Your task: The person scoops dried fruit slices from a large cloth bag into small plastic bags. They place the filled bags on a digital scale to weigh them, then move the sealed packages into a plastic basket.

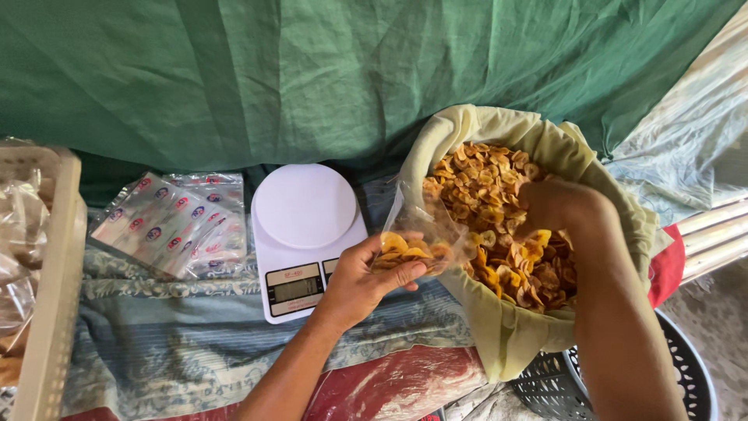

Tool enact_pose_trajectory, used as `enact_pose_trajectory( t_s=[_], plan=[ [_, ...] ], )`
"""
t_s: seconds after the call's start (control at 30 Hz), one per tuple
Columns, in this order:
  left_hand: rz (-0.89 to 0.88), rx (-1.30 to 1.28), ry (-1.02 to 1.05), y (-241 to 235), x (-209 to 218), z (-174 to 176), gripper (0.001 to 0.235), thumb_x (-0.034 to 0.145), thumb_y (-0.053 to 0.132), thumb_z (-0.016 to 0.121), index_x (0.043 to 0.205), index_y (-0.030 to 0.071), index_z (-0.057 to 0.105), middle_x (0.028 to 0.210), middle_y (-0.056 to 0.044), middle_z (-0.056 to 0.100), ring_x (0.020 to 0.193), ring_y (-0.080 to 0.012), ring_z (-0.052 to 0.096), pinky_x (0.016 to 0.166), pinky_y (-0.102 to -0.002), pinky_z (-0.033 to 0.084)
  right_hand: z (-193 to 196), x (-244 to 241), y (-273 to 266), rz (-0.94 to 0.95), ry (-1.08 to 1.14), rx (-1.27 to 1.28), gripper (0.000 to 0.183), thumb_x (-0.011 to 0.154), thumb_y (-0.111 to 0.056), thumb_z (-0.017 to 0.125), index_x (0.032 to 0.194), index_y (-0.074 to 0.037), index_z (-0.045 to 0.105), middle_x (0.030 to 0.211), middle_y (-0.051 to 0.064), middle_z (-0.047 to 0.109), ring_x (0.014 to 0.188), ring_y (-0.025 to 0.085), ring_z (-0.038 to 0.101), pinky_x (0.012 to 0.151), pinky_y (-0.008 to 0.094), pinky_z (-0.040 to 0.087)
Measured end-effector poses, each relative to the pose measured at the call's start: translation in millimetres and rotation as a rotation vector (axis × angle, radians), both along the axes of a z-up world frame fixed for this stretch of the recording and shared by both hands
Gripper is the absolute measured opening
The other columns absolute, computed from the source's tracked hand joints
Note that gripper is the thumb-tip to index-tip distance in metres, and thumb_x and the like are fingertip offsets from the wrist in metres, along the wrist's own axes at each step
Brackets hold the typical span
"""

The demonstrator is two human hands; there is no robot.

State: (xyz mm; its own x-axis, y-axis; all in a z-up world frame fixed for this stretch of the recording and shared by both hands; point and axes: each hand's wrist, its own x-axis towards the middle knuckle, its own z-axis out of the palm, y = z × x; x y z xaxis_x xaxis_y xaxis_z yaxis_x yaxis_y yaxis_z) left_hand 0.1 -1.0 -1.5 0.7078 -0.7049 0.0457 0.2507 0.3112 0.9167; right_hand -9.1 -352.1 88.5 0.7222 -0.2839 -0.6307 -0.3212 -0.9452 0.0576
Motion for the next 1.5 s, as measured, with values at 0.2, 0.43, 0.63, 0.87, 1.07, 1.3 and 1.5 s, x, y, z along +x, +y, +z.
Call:
enact_pose_trajectory(
  t_s=[0.2, 0.43, 0.63, 0.87, 1.07, 1.3, 1.5],
  plan=[
    [-0.009, -0.008, -0.017, -2, -3, -2, 0.044, 0.088, 0.010, 0.078, 0.130, 0.002, 0.066, 0.110, -0.007, 0.076, 0.093, -0.0119, 0.073, 0.074, -0.028, 0.064, -31, 1, -3, -0.213, -0.055, 0.233, 0.058, 0.076, -0.019, 0.087, 0.127, -0.012, 0.060, 0.108, 0.006, 0.071, 0.090, 0.026, 0.075, 0.079, 0.045, 0.063],
    [0.005, 0.017, -0.040, -2, -2, -1, 0.045, 0.089, 0.011, 0.077, 0.131, 0.003, 0.067, 0.109, -0.008, 0.076, 0.092, -0.0116, 0.072, 0.075, -0.028, 0.064, -12, 6, 10, 0.240, -0.421, 0.351, 0.035, 0.078, -0.023, 0.087, 0.106, -0.005, 0.076, 0.088, 0.009, 0.080, 0.079, 0.017, 0.072, 0.071, 0.033, 0.056],
    [0.036, 0.105, -0.097, 0, 2, 5, 0.049, 0.087, 0.018, 0.077, 0.133, 0.006, 0.065, 0.107, -0.006, 0.076, 0.088, -0.0130, 0.073, 0.073, -0.028, 0.064, -13, 5, 23, -0.057, -0.242, 0.344, 0.025, 0.096, -0.018, 0.064, 0.115, -0.004, 0.072, 0.089, 0.010, 0.078, 0.066, 0.018, 0.075, 0.068, 0.037, 0.059],
    [0.033, 0.092, -0.071, 6, 5, 5, 0.053, 0.085, 0.020, 0.083, 0.133, 0.007, 0.066, 0.104, -0.004, 0.076, 0.088, -0.0105, 0.072, 0.078, -0.022, 0.062, -29, 11, -2, 0.481, -0.538, 0.289, 0.024, 0.092, -0.019, 0.070, 0.110, -0.006, 0.077, 0.090, 0.012, 0.075, 0.076, 0.024, 0.070, 0.071, 0.036, 0.056],
    [0.083, 0.113, -0.060, 6, 6, 6, 0.049, 0.082, 0.019, 0.084, 0.126, 0.005, 0.070, 0.103, -0.001, 0.076, 0.087, -0.0054, 0.067, 0.069, -0.021, 0.055, 44, -19, 62, 0.047, -0.826, 0.296, 0.026, 0.086, -0.022, 0.078, 0.106, -0.006, 0.078, 0.097, 0.010, 0.081, 0.084, 0.018, 0.076, 0.078, 0.031, 0.058],
    [0.113, 0.128, -0.161, 10, 3, 12, 0.042, 0.083, 0.021, 0.083, 0.119, 0.002, 0.071, 0.107, -0.003, 0.078, 0.097, -0.0094, 0.072, 0.089, -0.025, 0.058, 110, -62, 157, 0.345, -1.170, 0.403, 0.013, 0.087, -0.017, 0.083, 0.091, -0.008, 0.074, 0.117, 0.006, 0.072, 0.105, 0.020, 0.073, 0.087, 0.033, 0.062],
    [0.163, 0.213, -0.201, 12, 1, 22, 0.044, 0.080, 0.026, 0.084, 0.117, 0.003, 0.072, 0.107, -0.005, 0.079, 0.097, -0.0110, 0.073, 0.089, -0.027, 0.058, 104, -47, 195, 0.468, -1.096, 0.060, 0.015, 0.073, -0.024, 0.085, 0.083, -0.013, 0.083, 0.116, 0.008, 0.067, 0.120, 0.032, 0.054, 0.101, 0.055, 0.033]
  ],
)
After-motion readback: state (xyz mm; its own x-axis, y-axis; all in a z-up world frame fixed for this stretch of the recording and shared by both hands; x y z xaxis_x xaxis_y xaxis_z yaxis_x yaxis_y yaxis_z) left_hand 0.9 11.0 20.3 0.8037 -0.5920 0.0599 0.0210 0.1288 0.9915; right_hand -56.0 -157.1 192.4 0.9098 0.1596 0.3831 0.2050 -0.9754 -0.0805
